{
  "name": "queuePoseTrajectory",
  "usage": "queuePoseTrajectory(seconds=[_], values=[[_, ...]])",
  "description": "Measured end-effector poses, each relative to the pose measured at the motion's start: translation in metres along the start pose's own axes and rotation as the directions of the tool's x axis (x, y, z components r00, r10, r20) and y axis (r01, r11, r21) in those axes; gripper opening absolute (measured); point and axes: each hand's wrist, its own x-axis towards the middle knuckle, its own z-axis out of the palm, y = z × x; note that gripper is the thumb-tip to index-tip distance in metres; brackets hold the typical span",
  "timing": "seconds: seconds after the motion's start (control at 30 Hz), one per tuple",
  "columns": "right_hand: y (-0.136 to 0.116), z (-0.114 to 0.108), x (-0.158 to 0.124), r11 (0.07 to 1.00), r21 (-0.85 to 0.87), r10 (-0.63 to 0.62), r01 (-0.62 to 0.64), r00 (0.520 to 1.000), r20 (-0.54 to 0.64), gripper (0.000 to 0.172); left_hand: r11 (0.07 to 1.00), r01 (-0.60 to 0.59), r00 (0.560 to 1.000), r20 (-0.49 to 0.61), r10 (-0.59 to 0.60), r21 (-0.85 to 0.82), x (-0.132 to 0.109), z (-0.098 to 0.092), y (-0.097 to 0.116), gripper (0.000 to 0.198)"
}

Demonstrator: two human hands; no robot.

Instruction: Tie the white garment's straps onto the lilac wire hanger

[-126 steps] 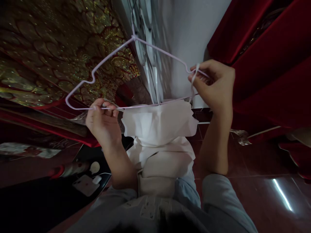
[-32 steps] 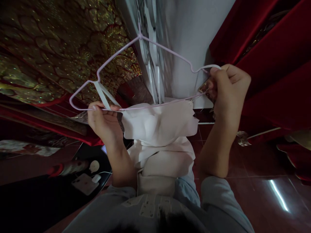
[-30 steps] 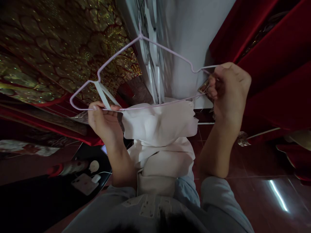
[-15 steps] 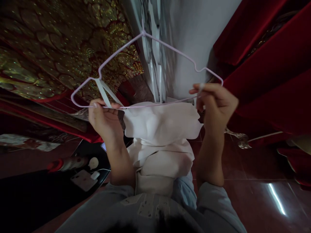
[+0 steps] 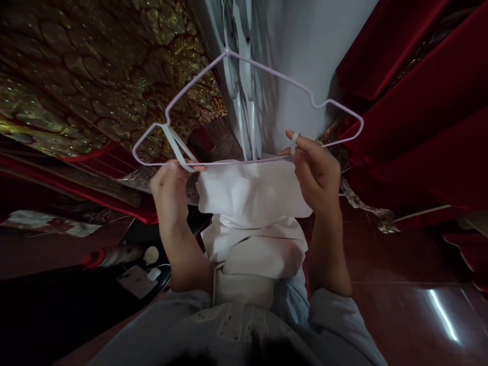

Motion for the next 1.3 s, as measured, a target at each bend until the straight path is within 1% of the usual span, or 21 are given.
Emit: queuePoseTrajectory(seconds=[0.07,0.13,0.27,0.37,0.47,0.53,0.57,0.6,0.67,0.73,0.77,0.8,0.87,0.93,1.0,1.03,1.1,1.13,1.17,1.23,1.3], values=[[0.003,0.0,0.002,1.0,-0.01,0.002,-0.003,1.0,-0.007,0.038,0.994,0.016,0.995,0.093,-0.027,0.112,-0.001,-0.007,0.006,0.045],[0.006,0.001,0.003,1.0,0.0,-0.014,0.014,1.0,-0.012,0.037,0.995,-0.011,0.994,0.107,0.0,0.102,-0.001,-0.011,0.017,0.044],[0.006,0.008,0.004,1.0,0.03,0.004,-0.003,0.999,-0.034,0.042,0.985,-0.071,0.997,-0.001,0.072,-0.159,0.005,-0.014,0.044,0.042],[-0.001,0.015,0.004,0.997,0.067,0.048,-0.041,0.992,-0.115,0.036,0.954,-0.108,0.982,-0.177,0.059,-0.28,0.018,-0.016,0.056,0.037],[-0.009,0.021,0.006,0.989,0.144,0.013,0.023,0.97,-0.244,0.026,0.924,-0.258,0.925,-0.347,0.153,-0.282,0.031,-0.019,0.048,0.022],[-0.011,0.023,0.008,0.984,0.164,-0.026,0.074,0.96,-0.28,0.023,0.927,-0.315,0.88,-0.427,0.207,-0.201,0.036,-0.02,0.033,0.03],[-0.011,0.023,0.008,0.983,0.162,-0.038,0.085,0.961,-0.273,0.022,0.938,-0.307,0.863,-0.463,0.203,-0.162,0.036,-0.021,0.025,0.036],[-0.011,0.023,0.009,0.984,0.155,-0.046,0.089,0.963,-0.265,0.021,0.952,-0.272,0.86,-0.479,0.175,-0.141,0.035,-0.021,0.016,0.04],[-0.009,0.021,0.008,0.989,0.131,-0.03,0.064,0.97,-0.243,0.022,0.973,-0.164,0.901,-0.425,0.081,-0.162,0.029,-0.019,0.002,0.038],[-0.008,0.018,0.005,0.993,0.11,-0.008,0.033,0.975,-0.22,0.022,0.972,-0.073,0.962,-0.274,0.009,-0.225,0.02,-0.013,-0.002,0.029],[-0.008,0.017,0.003,0.995,0.095,-0.006,0.026,0.978,-0.206,0.021,0.967,-0.046,0.98,-0.198,-0.004,-0.251,0.015,-0.008,-0.002,0.025],[-0.008,0.017,0.002,0.997,0.077,-0.016,0.032,0.98,-0.198,0.02,0.964,-0.034,0.99,-0.142,-0.004,-0.264,0.011,-0.003,0.001,0.019],[-0.009,0.018,0.0,0.997,0.038,-0.059,0.067,0.98,-0.189,0.021,0.964,-0.042,0.995,-0.094,0.018,-0.261,0.004,0.007,0.008,0.011],[-0.007,0.019,0.002,0.993,0.023,-0.106,0.116,0.963,-0.248,0.026,0.965,-0.062,0.996,-0.071,0.045,-0.255,0.0,0.014,0.015,0.018],[0.0,0.016,0.01,0.981,0.05,-0.153,0.188,0.905,-0.396,0.029,0.96,-0.07,0.998,-0.03,0.064,-0.272,-0.002,0.016,0.02,0.025],[0.006,0.012,0.015,0.971,0.062,-0.171,0.23,0.856,-0.488,0.029,0.956,-0.068,0.998,-0.005,0.07,-0.287,-0.001,0.015,0.022,0.026],[0.024,-0.004,0.027,0.95,0.06,-0.194,0.307,0.729,-0.657,0.025,0.951,-0.056,0.997,0.028,0.068,-0.304,0.0,0.012,0.022,0.028],[0.034,-0.015,0.033,0.949,0.046,-0.183,0.311,0.665,-0.724,0.021,0.952,-0.047,0.998,0.033,0.06,-0.301,0.001,0.011,0.022,0.029],[0.043,-0.026,0.038,0.952,0.04,-0.168,0.303,0.628,-0.76,0.015,0.954,-0.04,0.998,0.027,0.05,-0.298,0.002,0.01,0.02,0.03],[0.057,-0.046,0.046,0.982,0.068,-0.064,0.178,0.642,-0.764,0.016,0.955,-0.017,1.0,0.013,0.022,-0.296,0.003,0.009,0.016,0.029],[0.061,-0.054,0.053,0.996,0.077,0.023,0.043,0.717,-0.696,0.02,0.949,-0.007,1.0,0.011,0.011,-0.316,0.005,0.01,0.012,0.029]])
